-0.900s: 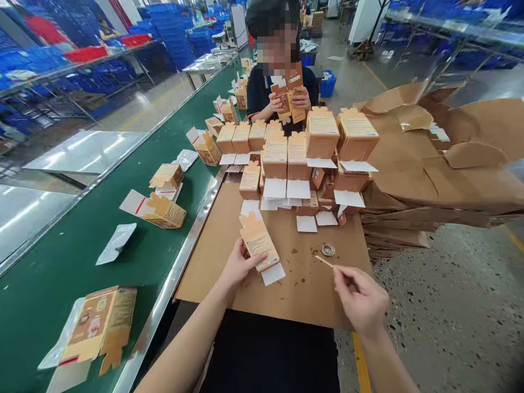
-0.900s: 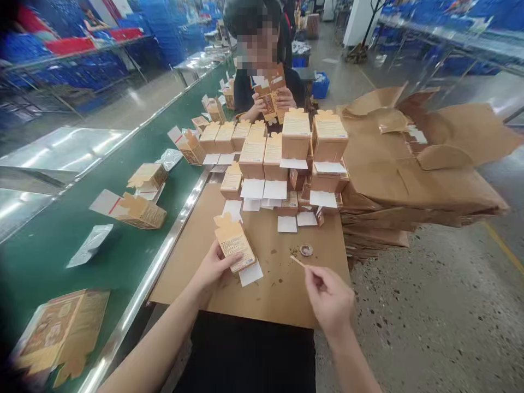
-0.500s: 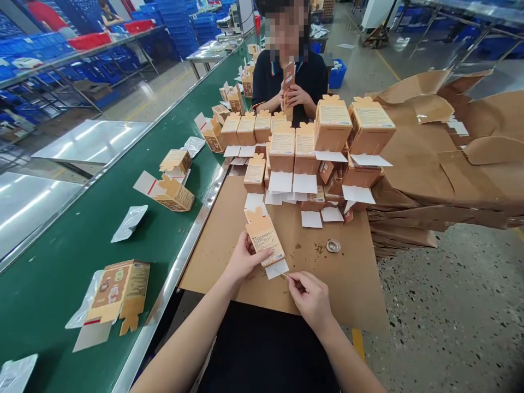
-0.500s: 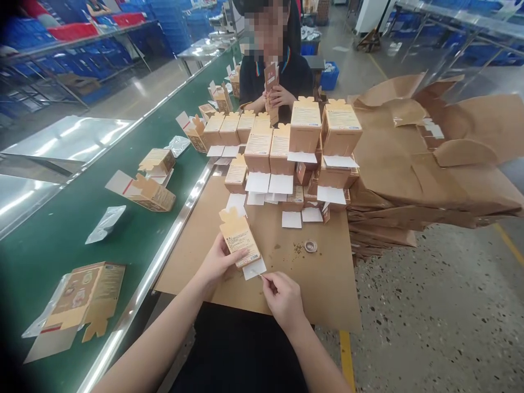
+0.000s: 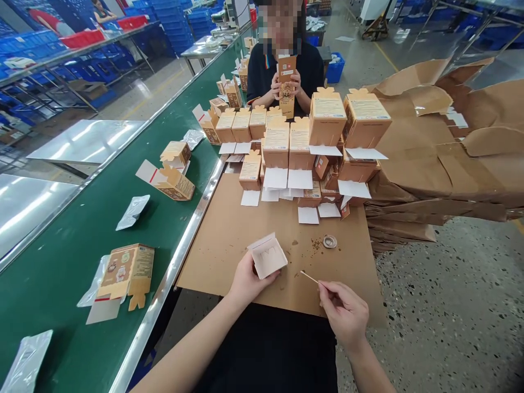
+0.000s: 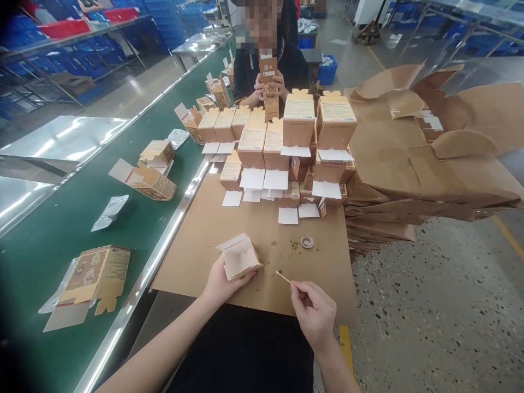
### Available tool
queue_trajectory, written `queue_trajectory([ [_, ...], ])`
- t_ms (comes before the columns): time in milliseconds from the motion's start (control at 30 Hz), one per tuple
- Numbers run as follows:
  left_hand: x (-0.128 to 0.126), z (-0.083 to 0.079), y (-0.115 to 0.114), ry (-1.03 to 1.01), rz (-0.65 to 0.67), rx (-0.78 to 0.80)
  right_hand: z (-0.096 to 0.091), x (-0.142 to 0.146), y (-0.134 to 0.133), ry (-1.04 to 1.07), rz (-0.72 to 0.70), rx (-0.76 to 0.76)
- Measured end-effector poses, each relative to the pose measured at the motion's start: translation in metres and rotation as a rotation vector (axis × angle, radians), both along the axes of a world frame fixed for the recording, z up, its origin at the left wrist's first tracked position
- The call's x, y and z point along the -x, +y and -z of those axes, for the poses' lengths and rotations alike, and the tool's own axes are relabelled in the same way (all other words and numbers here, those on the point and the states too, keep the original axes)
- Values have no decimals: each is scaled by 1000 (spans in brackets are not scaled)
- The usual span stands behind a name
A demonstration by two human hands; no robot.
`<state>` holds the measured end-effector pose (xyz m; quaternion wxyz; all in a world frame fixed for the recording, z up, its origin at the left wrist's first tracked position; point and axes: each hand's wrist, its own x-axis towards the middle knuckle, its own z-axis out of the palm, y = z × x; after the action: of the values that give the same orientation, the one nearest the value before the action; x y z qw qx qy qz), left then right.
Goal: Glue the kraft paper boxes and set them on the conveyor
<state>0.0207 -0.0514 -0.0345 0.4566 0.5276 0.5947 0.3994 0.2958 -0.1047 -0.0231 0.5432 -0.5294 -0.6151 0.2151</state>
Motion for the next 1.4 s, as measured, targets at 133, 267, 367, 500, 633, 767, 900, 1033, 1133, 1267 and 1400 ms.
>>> queue_trajectory([
  [133,-5,8,-4,58,-4,-35,0,2,1,21,-17,6],
  [267,12,5,-2,137,-114,-79,3,5,3,59,-11,20],
  [367,59,-4,-1,233,-321,-110,7,0,3,87,31,20],
  [500,138,-14,-13,341,-651,-109,13,-5,3,122,71,51],
  [633,187,-10,-24,397,-830,-113,15,-1,7,135,91,84],
  [767,212,-4,-2,343,-886,-148,8,6,17,153,79,96],
  [900,225,-6,34,325,-906,-146,-2,5,28,129,53,69],
  [1033,218,-12,39,301,-865,-266,-5,-11,22,64,99,45],
  [1133,206,-21,23,392,-971,-487,-5,-29,8,-2,167,72],
  [1267,179,-45,46,451,-980,-874,-8,-48,1,-4,230,107],
  [1400,121,-75,150,55,-549,-484,-13,-56,20,-3,253,55],
])
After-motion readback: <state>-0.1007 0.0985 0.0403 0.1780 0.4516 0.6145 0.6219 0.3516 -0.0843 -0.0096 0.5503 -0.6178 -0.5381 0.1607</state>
